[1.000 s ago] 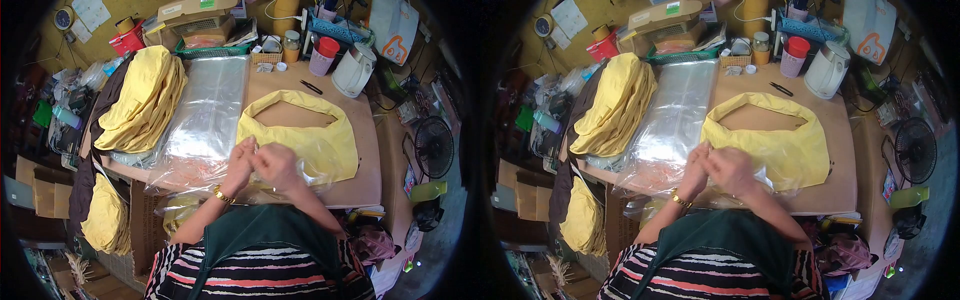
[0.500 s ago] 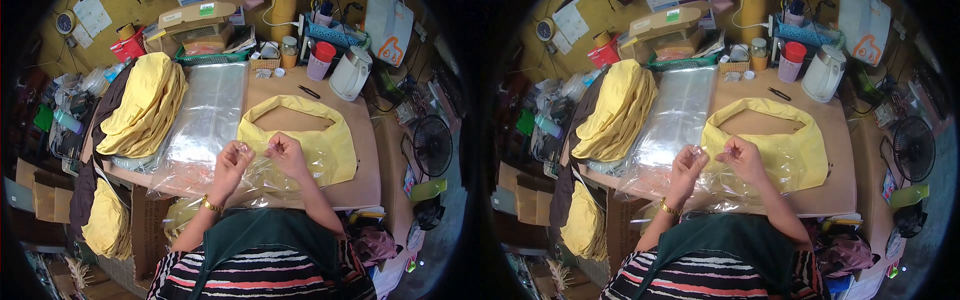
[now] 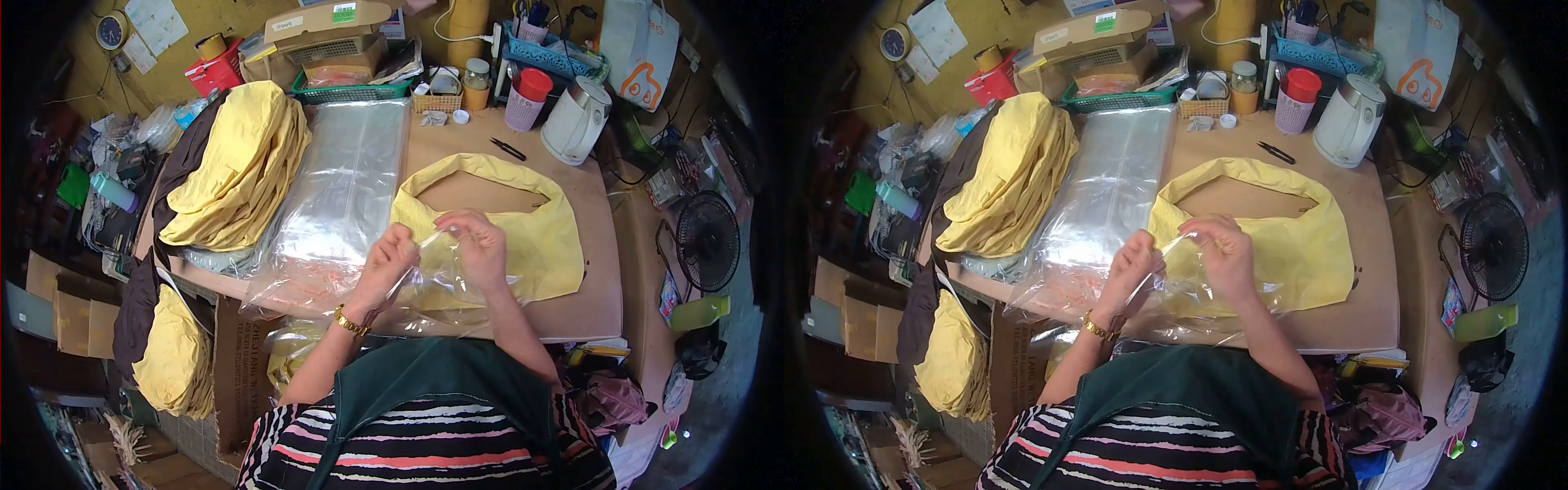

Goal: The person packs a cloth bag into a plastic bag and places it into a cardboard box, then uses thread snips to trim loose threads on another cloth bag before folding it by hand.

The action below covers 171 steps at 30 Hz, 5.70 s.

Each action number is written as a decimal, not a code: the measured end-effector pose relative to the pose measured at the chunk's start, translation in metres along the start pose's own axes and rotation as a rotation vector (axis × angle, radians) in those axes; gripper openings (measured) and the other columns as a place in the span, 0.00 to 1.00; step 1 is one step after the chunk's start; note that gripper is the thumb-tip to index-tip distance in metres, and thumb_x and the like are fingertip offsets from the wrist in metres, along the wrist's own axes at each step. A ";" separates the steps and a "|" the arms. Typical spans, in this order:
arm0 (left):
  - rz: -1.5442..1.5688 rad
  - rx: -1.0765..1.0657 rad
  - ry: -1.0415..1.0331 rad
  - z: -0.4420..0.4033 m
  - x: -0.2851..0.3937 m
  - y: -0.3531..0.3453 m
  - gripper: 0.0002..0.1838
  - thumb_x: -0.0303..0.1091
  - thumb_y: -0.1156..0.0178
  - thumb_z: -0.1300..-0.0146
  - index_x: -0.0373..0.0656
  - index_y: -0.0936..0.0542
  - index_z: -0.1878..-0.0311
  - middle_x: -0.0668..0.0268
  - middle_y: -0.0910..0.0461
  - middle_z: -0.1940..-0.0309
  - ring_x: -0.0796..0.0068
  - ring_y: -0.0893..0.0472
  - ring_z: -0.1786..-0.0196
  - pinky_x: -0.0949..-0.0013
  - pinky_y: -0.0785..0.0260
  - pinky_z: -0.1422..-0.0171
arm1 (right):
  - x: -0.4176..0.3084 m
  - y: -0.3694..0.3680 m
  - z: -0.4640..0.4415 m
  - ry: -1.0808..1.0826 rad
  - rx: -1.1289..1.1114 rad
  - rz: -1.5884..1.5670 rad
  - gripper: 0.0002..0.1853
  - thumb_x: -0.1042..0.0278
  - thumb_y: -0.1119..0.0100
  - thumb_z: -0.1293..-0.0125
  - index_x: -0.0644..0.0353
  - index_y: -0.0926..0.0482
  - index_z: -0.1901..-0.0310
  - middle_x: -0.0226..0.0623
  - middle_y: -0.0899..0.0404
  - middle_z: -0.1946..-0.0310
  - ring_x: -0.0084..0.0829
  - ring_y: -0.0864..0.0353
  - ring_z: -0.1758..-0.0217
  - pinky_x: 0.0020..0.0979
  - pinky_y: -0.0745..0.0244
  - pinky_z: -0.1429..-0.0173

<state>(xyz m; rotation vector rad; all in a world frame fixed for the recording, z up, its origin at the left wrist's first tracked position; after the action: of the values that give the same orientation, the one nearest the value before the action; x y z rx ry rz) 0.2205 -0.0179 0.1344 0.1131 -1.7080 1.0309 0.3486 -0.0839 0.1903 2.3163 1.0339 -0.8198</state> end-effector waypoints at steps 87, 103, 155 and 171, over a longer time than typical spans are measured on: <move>-0.053 0.184 -0.021 -0.012 0.119 0.086 0.10 0.39 0.46 0.28 0.43 0.21 0.60 0.70 0.20 0.70 0.80 0.24 0.70 0.75 0.30 0.63 | 0.060 0.071 0.077 -0.634 -0.851 -0.567 0.25 0.42 0.46 0.34 0.60 0.21 0.55 0.37 0.18 0.75 0.27 0.19 0.73 0.30 0.24 0.66; 0.373 0.084 0.087 -0.005 0.097 0.080 0.15 0.42 0.36 0.36 0.40 0.21 0.56 0.62 0.18 0.63 0.73 0.19 0.63 0.68 0.26 0.58 | 0.042 0.067 0.072 -0.718 -0.939 -0.365 0.09 0.62 0.36 0.42 0.57 0.21 0.70 0.30 0.23 0.78 0.24 0.23 0.74 0.30 0.26 0.64; -1.713 -0.153 -0.199 -0.012 -0.060 -0.065 0.27 0.49 0.46 0.33 0.27 0.20 0.66 0.39 0.21 0.68 0.39 0.22 0.59 0.44 0.37 0.43 | 0.089 0.150 0.118 -0.580 -0.412 1.285 0.33 0.43 0.50 0.33 0.43 0.40 0.29 0.39 0.54 0.24 0.46 0.63 0.20 0.71 0.72 0.28; -1.857 -0.299 -0.248 -0.020 -0.109 -0.038 0.55 0.73 0.46 0.46 0.27 0.38 0.33 0.40 0.41 0.31 0.40 0.48 0.26 0.29 0.70 0.27 | 0.018 0.186 0.128 -0.202 -0.473 1.077 0.25 0.78 0.43 0.52 0.56 0.25 0.47 0.43 0.39 0.31 0.45 0.44 0.25 0.52 0.47 0.26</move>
<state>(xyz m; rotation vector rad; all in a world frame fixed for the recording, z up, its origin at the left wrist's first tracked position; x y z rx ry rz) 0.3000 -0.0719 0.0677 1.3409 -1.1503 -0.6395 0.4609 -0.2670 0.1187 1.8977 -0.1694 -0.2916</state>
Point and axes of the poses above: each hand's wrist, its own z-axis away from the middle knuckle, its own y-axis out of the back of the hand, x = y × z, the point moved 8 cm from there along -z, towards the middle knuckle
